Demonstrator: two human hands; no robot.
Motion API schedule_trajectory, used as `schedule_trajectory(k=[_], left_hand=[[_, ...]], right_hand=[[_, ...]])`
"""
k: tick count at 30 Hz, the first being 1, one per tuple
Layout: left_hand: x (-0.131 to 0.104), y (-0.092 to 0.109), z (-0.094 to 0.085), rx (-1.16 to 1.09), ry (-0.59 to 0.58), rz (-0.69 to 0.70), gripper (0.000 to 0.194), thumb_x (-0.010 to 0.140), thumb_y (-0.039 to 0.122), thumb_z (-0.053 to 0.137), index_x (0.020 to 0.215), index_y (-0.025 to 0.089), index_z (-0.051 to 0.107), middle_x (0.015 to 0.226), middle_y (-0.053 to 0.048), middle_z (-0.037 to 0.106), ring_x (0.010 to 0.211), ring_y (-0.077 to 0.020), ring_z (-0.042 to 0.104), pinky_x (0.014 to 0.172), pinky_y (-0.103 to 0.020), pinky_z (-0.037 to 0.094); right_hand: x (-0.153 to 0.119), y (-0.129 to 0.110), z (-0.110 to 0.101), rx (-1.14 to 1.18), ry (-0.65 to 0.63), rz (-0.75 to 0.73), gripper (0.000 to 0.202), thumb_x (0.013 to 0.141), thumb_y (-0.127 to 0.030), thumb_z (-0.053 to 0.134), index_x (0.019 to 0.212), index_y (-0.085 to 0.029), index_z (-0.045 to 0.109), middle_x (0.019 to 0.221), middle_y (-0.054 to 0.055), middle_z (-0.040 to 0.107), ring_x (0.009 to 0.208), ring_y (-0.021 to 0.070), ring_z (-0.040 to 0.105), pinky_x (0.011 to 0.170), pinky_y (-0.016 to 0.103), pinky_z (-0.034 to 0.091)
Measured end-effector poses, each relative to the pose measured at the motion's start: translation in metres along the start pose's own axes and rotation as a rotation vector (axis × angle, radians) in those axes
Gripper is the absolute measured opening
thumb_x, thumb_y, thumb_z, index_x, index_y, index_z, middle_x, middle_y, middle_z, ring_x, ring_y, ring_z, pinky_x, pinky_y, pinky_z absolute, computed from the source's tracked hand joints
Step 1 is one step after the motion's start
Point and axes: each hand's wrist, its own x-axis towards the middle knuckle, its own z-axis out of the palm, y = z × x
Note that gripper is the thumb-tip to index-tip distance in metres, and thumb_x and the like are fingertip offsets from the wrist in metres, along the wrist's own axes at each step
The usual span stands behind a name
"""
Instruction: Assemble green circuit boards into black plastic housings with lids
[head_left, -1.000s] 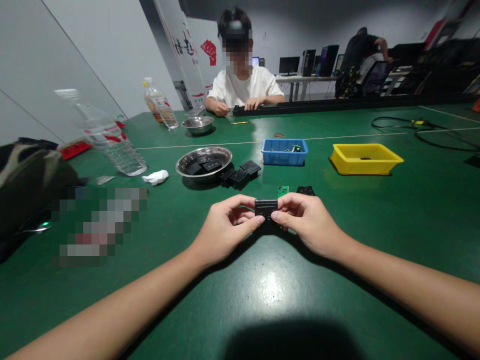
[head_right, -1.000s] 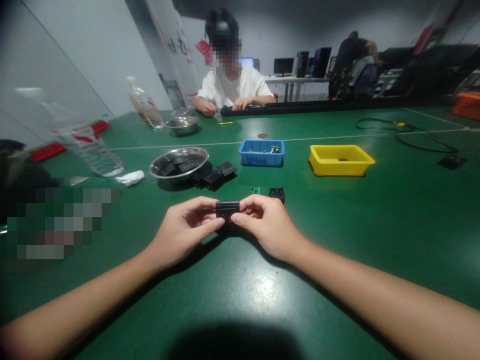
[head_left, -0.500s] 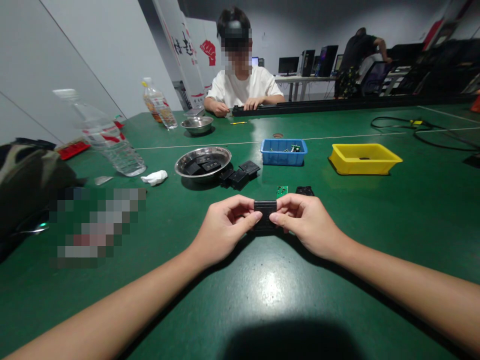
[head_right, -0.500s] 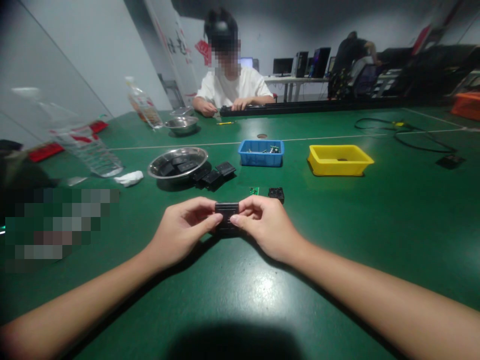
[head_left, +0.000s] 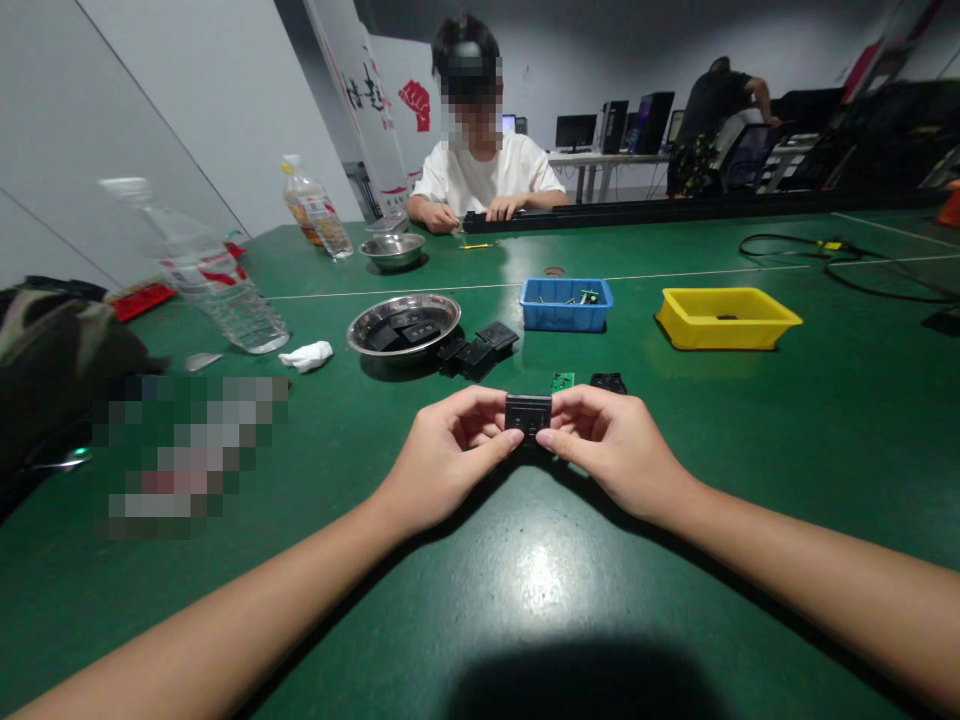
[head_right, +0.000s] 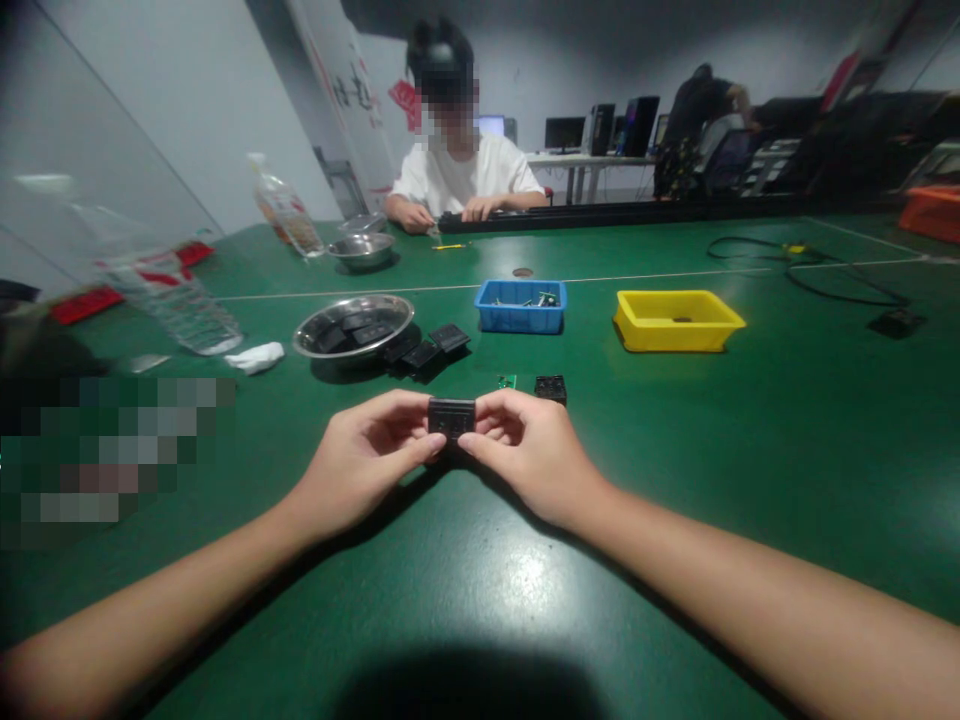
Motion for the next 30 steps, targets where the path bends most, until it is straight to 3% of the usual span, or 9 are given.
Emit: schedule_trajectory(k=[4, 7, 12, 17, 25, 30], left_hand=[[0.004, -0.006, -0.011, 0.155, 0.04, 0.062, 0.028, 0.084, 0.032, 0.073, 0.106, 0.014, 0.069, 0.09, -0.006, 0.073, 0.079, -0.0181, 0.069, 0.072, -0.03, 0.057], [0.01, -0.012, -0.027, 0.457, 0.106, 0.218, 0.025, 0.087, 0.032, 0.07, 0.105, 0.015, 0.07, 0.092, -0.007, 0.073, 0.08, -0.0193, 0.069, 0.076, -0.032, 0.057], [0.02, -0.018, -0.049, 0.811, 0.039, 0.484, 0.019, 0.093, 0.024, 0.06, 0.106, 0.016, 0.071, 0.095, -0.008, 0.072, 0.084, -0.0185, 0.069, 0.075, -0.029, 0.055], [0.022, -0.021, -0.051, 1.005, -0.063, 0.622, 0.024, 0.097, 0.023, 0.054, 0.112, 0.02, 0.073, 0.098, -0.008, 0.071, 0.08, -0.0168, 0.067, 0.069, -0.027, 0.053], [0.022, -0.023, -0.049, 1.106, -0.17, 0.656, 0.023, 0.099, 0.024, 0.051, 0.104, 0.017, 0.072, 0.099, -0.01, 0.07, 0.083, -0.0194, 0.066, 0.071, -0.03, 0.053], [0.019, -0.016, -0.045, 1.033, -0.204, 0.641, 0.02, 0.098, 0.022, 0.053, 0.103, 0.017, 0.071, 0.099, -0.011, 0.07, 0.085, -0.0195, 0.065, 0.075, -0.031, 0.053]], right_hand=[[0.006, -0.001, -0.02, -0.447, 0.108, -0.336, 0.015, 0.089, -0.026, 0.068, 0.103, -0.02, 0.071, 0.091, 0.006, 0.073, 0.082, 0.0194, 0.068, 0.079, 0.035, 0.055], [0.016, 0.002, -0.042, -0.679, 0.168, -0.487, 0.016, 0.089, -0.023, 0.065, 0.103, -0.021, 0.072, 0.101, 0.009, 0.073, 0.096, 0.024, 0.068, 0.088, 0.039, 0.054], [0.027, 0.016, -0.057, -0.887, 0.124, -0.398, 0.033, 0.089, -0.03, 0.066, 0.121, -0.02, 0.069, 0.122, 0.015, 0.067, 0.117, 0.0312, 0.062, 0.1, 0.049, 0.049], [0.027, 0.022, -0.051, -0.955, -0.051, -0.299, 0.04, 0.091, -0.03, 0.066, 0.13, -0.023, 0.065, 0.131, 0.015, 0.066, 0.123, 0.0314, 0.06, 0.101, 0.05, 0.046], [0.027, 0.018, -0.05, -0.87, -0.164, -0.316, 0.026, 0.091, -0.021, 0.066, 0.116, -0.02, 0.07, 0.116, 0.011, 0.076, 0.107, 0.0259, 0.068, 0.091, 0.041, 0.049], [0.024, 0.016, -0.045, -0.833, -0.218, -0.323, 0.031, 0.093, -0.023, 0.064, 0.123, -0.021, 0.067, 0.121, 0.012, 0.074, 0.111, 0.0261, 0.067, 0.095, 0.043, 0.049]])
